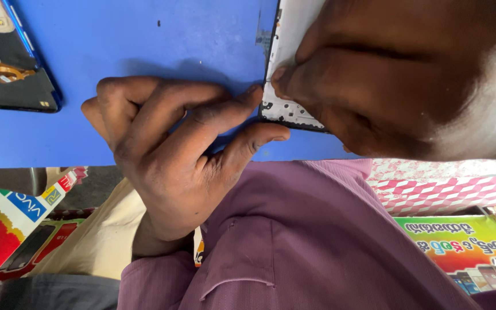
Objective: The person uses a small metal tool to carefully pry and separate the edges of a white smartphone back cover from its frame. The hands work along the perimeter, lifting the cover slightly while other disassembled phone parts remain on the blue work surface.
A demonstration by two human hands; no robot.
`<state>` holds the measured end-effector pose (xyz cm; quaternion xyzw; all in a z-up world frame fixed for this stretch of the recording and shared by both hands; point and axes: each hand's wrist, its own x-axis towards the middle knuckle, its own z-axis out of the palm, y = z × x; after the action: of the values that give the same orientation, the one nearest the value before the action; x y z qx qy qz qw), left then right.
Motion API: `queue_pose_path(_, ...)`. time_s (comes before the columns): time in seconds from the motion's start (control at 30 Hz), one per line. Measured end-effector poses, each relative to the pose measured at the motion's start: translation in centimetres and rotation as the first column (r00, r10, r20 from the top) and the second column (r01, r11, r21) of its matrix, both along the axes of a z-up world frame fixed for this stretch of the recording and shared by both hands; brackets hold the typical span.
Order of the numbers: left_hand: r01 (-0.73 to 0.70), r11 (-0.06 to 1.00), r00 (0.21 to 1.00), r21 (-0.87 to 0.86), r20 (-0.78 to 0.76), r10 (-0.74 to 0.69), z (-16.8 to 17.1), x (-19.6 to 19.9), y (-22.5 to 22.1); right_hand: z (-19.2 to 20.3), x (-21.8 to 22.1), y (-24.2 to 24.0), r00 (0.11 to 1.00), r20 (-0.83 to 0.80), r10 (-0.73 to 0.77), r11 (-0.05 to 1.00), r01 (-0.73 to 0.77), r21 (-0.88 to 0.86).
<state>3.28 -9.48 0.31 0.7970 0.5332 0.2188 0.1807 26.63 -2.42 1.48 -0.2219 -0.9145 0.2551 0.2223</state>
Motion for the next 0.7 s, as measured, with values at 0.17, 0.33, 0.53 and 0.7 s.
queue_pose_path(0.17, -0.003, 1.0, 1.0, -0.006, 0.009, 0.003, 0.0, 0.13, -0.03, -0.13, 0.07, 0.0, 1.0, -0.02, 0.007, 1.0, -0.006, 0.018)
queue_pose_path(0.33, 0.005, 1.0, 1.0, -0.019, 0.019, -0.005, 0.15, 0.22, 0.04, -0.23, 0.25, 0.3, 0.997, -0.045, 0.06, 0.997, -0.057, 0.056)
queue_pose_path(0.53, 0.009, 1.0, 1.0, -0.013, 0.028, -0.009, 0.09, 0.11, -0.03, -0.29, 0.27, 0.07, 0.998, -0.016, 0.064, 0.997, -0.063, 0.053)
queue_pose_path(0.7, 0.011, 1.0, 1.0, -0.014, 0.028, -0.011, 0.09, -0.05, 0.0, -0.38, 0.14, -0.29, 0.999, -0.016, 0.041, 0.999, -0.04, 0.025)
